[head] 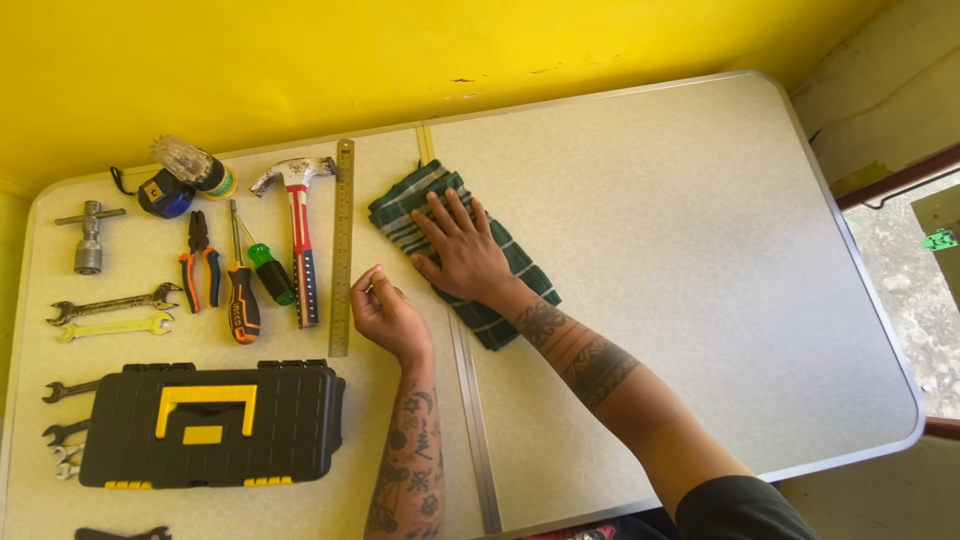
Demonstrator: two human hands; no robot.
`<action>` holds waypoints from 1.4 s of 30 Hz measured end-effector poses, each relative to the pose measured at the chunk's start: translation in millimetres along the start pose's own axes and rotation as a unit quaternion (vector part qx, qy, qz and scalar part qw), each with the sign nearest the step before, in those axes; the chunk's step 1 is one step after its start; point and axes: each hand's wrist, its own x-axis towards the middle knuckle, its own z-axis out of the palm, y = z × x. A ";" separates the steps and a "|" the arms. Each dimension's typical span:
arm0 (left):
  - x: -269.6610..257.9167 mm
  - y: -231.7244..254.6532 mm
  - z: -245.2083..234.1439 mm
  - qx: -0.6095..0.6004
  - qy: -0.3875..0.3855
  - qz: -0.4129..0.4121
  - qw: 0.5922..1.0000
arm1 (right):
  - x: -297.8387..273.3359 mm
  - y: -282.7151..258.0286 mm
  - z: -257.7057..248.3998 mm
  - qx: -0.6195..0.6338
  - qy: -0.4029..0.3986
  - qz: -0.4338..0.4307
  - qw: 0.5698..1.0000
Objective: Wiping and cleaning the surface of a white folding table using a cloth.
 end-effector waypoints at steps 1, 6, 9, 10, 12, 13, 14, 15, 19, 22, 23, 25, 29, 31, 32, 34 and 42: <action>1.3 -1.6 -1.7 -0.001 0.000 0.002 1.000 | -6.7 -1.1 -2.4 0.000 0.002 -0.001 1.000; 4.3 2.3 -5.5 0.000 0.007 0.011 1.000 | -45.3 -3.4 -13.7 0.017 0.002 -0.001 1.000; 4.4 4.7 -6.7 0.022 0.011 0.022 0.999 | -70.4 4.8 -24.3 0.031 -0.009 -0.013 0.999; 7.3 -1.5 -7.9 0.022 0.010 0.023 0.999 | -76.8 12.5 -28.0 0.031 -0.008 -0.013 0.999; 12.4 -13.3 -12.2 0.037 -0.029 0.038 0.998 | -90.8 27.0 -34.8 0.040 -0.044 -0.031 0.998; 8.4 -11.9 -8.7 0.039 -0.027 0.040 0.998 | -95.3 40.4 -37.4 0.042 -0.044 -0.034 0.998; 5.2 -10.8 -5.5 0.070 -0.077 0.069 0.992 | -99.1 53.4 -39.4 0.045 -0.059 -0.034 0.997; 1.0 -9.5 -5.1 0.103 -0.122 0.098 0.982 | -102.8 65.2 -40.6 0.049 -0.077 -0.039 0.995; -22.6 13.3 4.1 0.231 -0.231 0.264 0.907 | -121.4 115.4 -63.2 0.047 -0.091 -0.025 0.994; -42.4 25.3 14.4 0.342 -0.324 0.360 0.805 | -142.3 160.9 -81.6 0.034 -0.069 0.018 0.997; -46.9 24.1 17.8 0.373 -0.350 0.362 0.780 | -151.1 178.5 -87.2 0.034 -0.040 0.041 0.998; -55.2 22.4 26.4 0.401 -0.380 0.366 0.749 | -168.1 214.0 -100.8 0.035 -0.008 0.070 0.997; -60.4 12.7 53.4 0.460 -0.445 0.370 0.673 | -197.4 279.7 -123.1 0.024 0.063 0.151 0.986; -62.4 4.4 78.1 0.473 -0.475 0.365 0.646 | -205.7 306.2 -134.0 0.016 0.078 0.188 0.979; -63.8 -0.4 92.3 0.482 -0.490 0.359 0.631 | -206.9 316.0 -139.3 0.011 0.082 0.208 0.975; -74.6 -7.7 116.6 0.489 -0.515 0.347 0.613 | -210.1 333.4 -145.6 0.006 0.080 0.238 0.968; -97.1 -18.6 154.4 0.515 -0.539 0.373 0.552 | -175.9 394.9 -151.0 -0.021 0.096 0.315 0.944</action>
